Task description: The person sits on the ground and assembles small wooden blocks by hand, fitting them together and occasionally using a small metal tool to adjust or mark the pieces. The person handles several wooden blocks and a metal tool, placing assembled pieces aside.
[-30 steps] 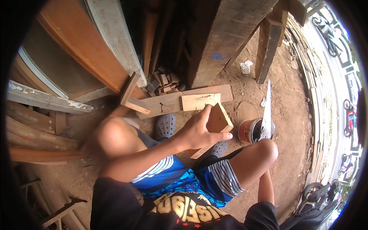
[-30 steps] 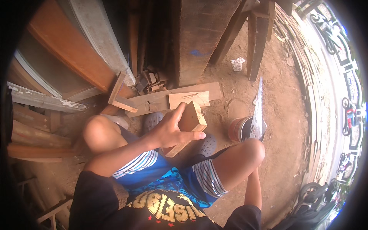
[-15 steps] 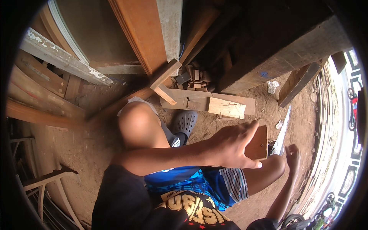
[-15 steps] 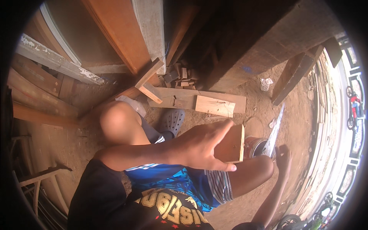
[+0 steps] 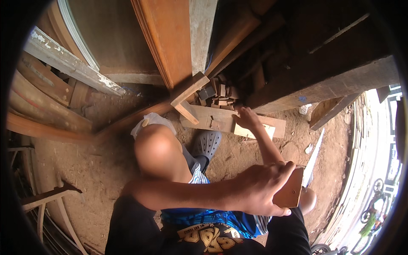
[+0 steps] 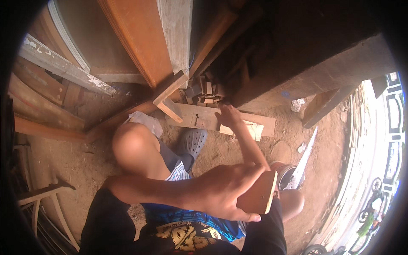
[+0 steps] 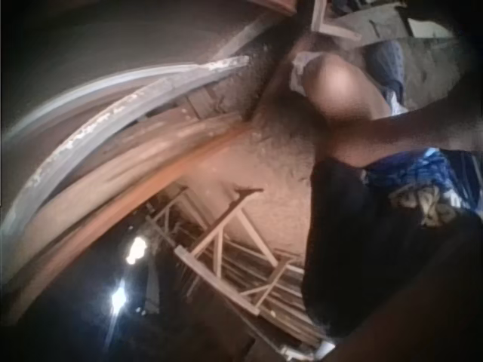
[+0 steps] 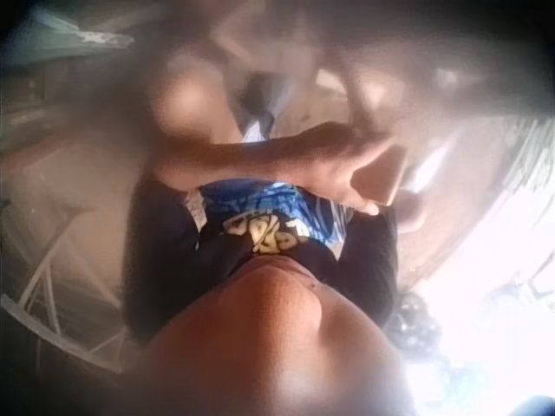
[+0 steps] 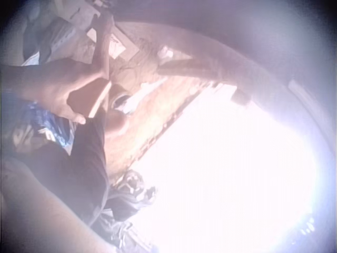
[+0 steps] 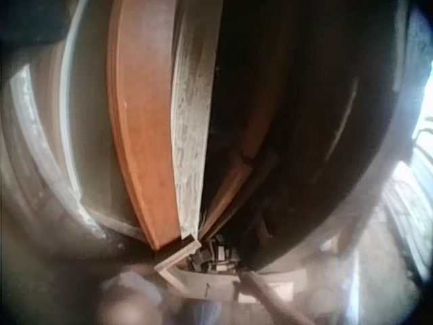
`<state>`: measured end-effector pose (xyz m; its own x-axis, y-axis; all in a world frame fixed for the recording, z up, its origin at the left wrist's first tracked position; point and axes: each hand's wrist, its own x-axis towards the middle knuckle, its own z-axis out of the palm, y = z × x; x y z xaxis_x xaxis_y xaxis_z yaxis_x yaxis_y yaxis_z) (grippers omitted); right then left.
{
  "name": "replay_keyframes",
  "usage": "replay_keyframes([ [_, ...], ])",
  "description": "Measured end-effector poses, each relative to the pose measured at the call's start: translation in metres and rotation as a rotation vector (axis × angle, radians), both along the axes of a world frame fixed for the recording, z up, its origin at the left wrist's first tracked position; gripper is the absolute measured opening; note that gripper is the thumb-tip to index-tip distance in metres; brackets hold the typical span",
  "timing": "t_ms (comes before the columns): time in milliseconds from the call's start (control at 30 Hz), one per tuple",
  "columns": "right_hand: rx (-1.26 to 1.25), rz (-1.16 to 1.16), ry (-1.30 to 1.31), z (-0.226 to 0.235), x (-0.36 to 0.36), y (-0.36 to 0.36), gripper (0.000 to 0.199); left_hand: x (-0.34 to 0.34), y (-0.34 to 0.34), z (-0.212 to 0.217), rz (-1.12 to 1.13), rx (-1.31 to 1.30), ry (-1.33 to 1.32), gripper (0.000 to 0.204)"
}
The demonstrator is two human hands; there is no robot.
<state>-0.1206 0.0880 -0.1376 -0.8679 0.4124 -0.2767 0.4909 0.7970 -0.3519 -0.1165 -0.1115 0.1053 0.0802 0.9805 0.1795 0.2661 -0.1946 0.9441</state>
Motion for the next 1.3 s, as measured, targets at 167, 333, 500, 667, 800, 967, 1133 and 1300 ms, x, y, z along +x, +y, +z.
replay_keyframes([
  [167, 0.053, -0.28, 0.125, -0.08, -0.043, -0.014, 0.041, -0.001, -0.001, 0.009, 0.014, 0.027, -0.014, 0.082],
  [333, 0.117, -0.383, 0.146, -0.079, -0.064, -0.011, 0.061, -0.008, 0.008, 0.012, 0.002, 0.034, -0.035, 0.093],
  [500, 0.256, -0.169, 0.336, -0.133, -0.081, 0.035, 0.065, -0.018, 0.018, 0.024, -0.064, -0.112, -0.109, 0.096],
  [667, 0.193, -0.141, 0.226, -0.149, -0.083, 0.066, 0.053, -0.023, 0.027, 0.046, 0.054, -0.017, 0.1, 0.082],
  [800, 0.056, -0.36, 0.294, -0.126, -0.087, 0.057, 0.049, -0.021, 0.033, 0.038, 0.102, 0.035, -0.018, 0.084],
  [967, -0.635, -0.671, 0.921, -0.066, -0.054, 0.022, 0.044, 0.011, 0.027, 0.001, 0.145, 0.119, -0.047, 0.093],
  [1133, -2.113, -0.824, 1.315, 0.019, 0.004, -0.011, 0.045, 0.01, 0.039, 0.002, -0.039, -0.057, 0.028, 0.081],
  [1300, -2.058, -0.807, 1.307, 0.052, 0.058, -0.01, 0.052, 0.007, 0.047, -0.004, -0.102, -0.097, -0.006, 0.08],
])
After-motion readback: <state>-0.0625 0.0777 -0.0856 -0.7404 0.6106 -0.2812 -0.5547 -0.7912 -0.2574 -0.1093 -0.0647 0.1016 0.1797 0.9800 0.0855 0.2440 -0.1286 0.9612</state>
